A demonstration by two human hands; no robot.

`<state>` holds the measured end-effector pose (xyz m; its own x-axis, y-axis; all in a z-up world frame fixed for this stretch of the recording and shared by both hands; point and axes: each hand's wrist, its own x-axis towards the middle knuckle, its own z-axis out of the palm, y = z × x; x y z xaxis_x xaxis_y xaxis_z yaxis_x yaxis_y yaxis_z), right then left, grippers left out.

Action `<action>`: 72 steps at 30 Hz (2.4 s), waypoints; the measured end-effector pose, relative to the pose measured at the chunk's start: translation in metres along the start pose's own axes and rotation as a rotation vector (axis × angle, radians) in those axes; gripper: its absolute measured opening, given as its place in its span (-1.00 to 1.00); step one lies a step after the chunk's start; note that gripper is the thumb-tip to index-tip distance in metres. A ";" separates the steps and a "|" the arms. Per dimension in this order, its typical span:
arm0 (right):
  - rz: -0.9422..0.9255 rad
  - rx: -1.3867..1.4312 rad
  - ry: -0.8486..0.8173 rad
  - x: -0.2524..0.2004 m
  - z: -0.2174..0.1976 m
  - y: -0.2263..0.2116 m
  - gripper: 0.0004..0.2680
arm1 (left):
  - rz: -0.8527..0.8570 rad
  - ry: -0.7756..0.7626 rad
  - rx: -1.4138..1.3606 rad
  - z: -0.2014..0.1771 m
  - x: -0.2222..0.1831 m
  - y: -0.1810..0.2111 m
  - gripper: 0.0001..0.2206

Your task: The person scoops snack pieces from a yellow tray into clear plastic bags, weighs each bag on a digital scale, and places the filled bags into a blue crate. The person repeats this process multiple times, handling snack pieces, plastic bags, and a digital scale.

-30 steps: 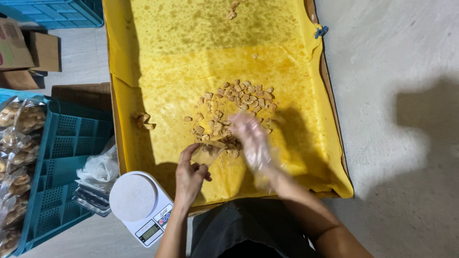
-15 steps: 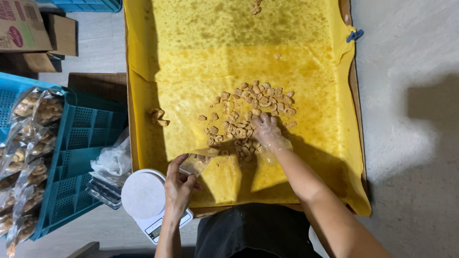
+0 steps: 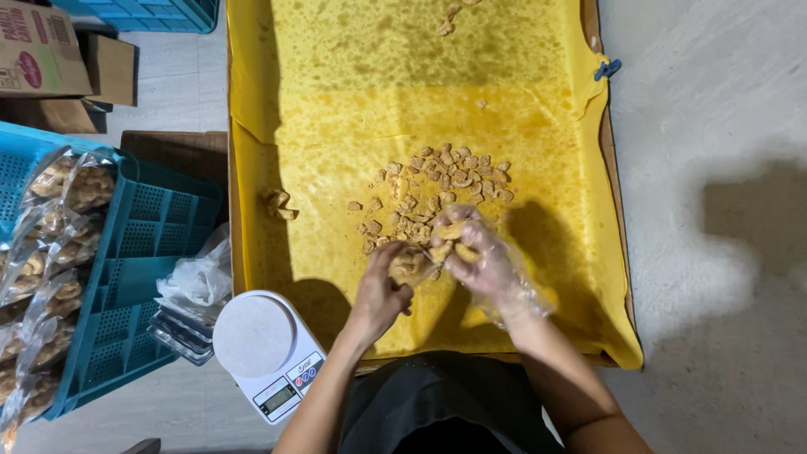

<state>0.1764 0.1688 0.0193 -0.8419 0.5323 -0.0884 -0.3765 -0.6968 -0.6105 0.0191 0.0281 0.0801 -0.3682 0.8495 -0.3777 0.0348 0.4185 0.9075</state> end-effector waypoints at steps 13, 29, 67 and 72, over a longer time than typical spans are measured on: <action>-0.300 -0.493 -0.341 0.007 0.033 -0.008 -0.70 | 0.021 0.100 -0.211 0.025 -0.003 -0.005 -0.47; 0.618 -2.298 -0.221 0.161 -0.106 -0.034 -0.21 | -0.217 0.147 0.143 -0.047 -0.015 0.007 -0.41; 0.170 -1.031 0.286 0.170 -0.153 0.087 -0.75 | -0.248 0.083 0.025 -0.051 -0.011 0.023 -0.38; 0.147 -0.092 0.309 0.127 -0.067 0.031 -0.73 | -0.147 0.027 -0.003 -0.040 0.011 0.014 -0.33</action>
<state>0.0839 0.2467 -0.0632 -0.7223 0.5601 -0.4058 -0.2120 -0.7378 -0.6409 -0.0221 0.0304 0.0956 -0.3942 0.7704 -0.5012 -0.0237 0.5366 0.8435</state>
